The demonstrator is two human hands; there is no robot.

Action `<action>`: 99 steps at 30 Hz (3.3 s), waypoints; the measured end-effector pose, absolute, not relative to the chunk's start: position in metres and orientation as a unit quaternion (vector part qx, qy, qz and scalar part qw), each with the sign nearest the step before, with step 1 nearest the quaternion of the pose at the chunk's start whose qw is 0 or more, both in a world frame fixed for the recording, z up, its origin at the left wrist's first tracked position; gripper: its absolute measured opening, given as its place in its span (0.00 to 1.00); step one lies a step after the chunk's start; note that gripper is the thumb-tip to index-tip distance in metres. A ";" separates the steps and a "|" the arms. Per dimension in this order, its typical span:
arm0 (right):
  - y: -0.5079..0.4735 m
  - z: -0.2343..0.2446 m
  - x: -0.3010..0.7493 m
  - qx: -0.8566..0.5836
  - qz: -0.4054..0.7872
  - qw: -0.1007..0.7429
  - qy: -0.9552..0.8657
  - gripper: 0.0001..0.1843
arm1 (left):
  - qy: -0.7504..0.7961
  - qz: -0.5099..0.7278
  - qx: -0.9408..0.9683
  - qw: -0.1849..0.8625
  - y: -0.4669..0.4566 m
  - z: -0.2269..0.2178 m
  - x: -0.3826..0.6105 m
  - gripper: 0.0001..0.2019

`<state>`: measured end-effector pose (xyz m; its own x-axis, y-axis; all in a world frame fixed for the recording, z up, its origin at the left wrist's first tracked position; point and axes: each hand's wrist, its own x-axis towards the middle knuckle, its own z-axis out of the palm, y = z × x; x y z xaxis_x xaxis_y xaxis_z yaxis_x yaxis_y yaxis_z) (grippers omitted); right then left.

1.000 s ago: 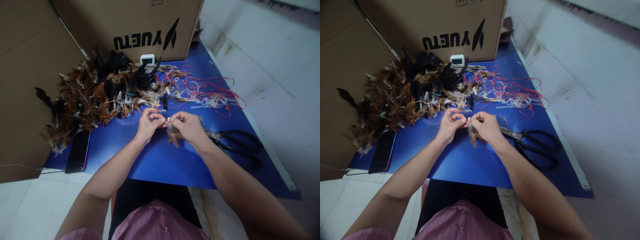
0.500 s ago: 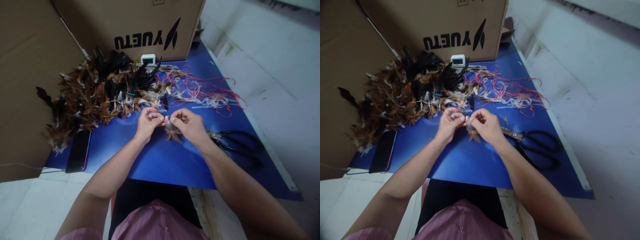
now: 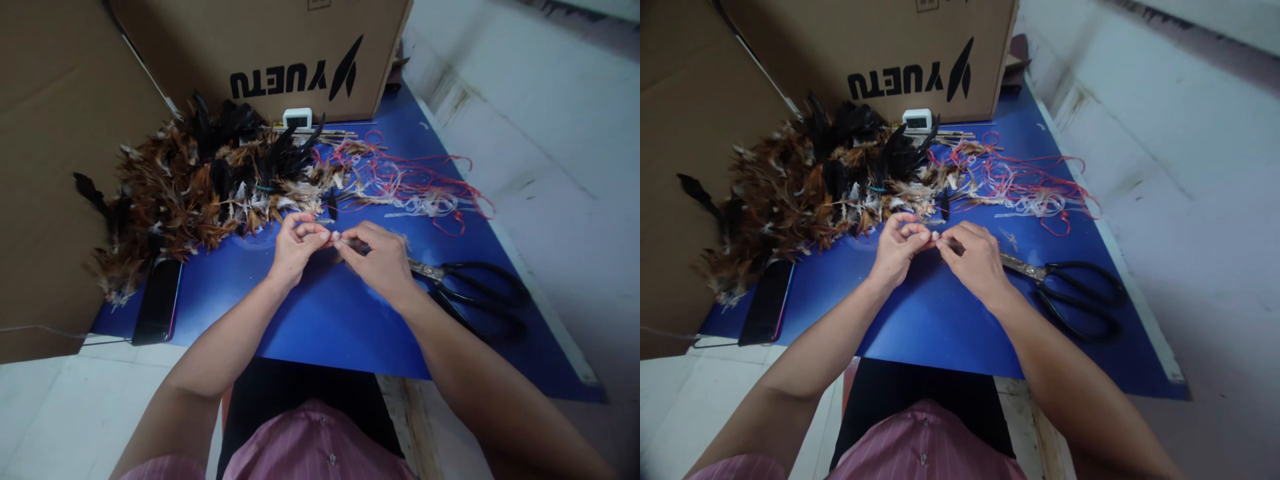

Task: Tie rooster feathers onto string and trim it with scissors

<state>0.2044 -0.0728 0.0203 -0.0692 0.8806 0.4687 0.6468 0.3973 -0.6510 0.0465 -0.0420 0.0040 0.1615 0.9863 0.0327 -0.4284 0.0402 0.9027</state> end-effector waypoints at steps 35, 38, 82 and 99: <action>-0.070 0.012 0.203 -0.478 -0.003 0.475 -0.739 0.06 | 0.385 0.515 0.520 0.562 -0.048 0.004 0.051 0.16; -0.071 0.012 0.203 -0.476 0.032 0.481 -0.736 0.05 | 0.391 0.516 0.533 0.545 -0.047 0.003 0.050 0.15; -0.062 0.015 0.203 -0.471 0.514 0.570 -0.435 0.14 | 0.342 0.512 0.459 0.640 -0.046 0.006 0.050 0.22; -0.060 0.022 0.210 -0.434 0.601 0.572 -0.351 0.18 | 0.312 0.469 0.496 0.661 -0.046 0.006 0.048 0.20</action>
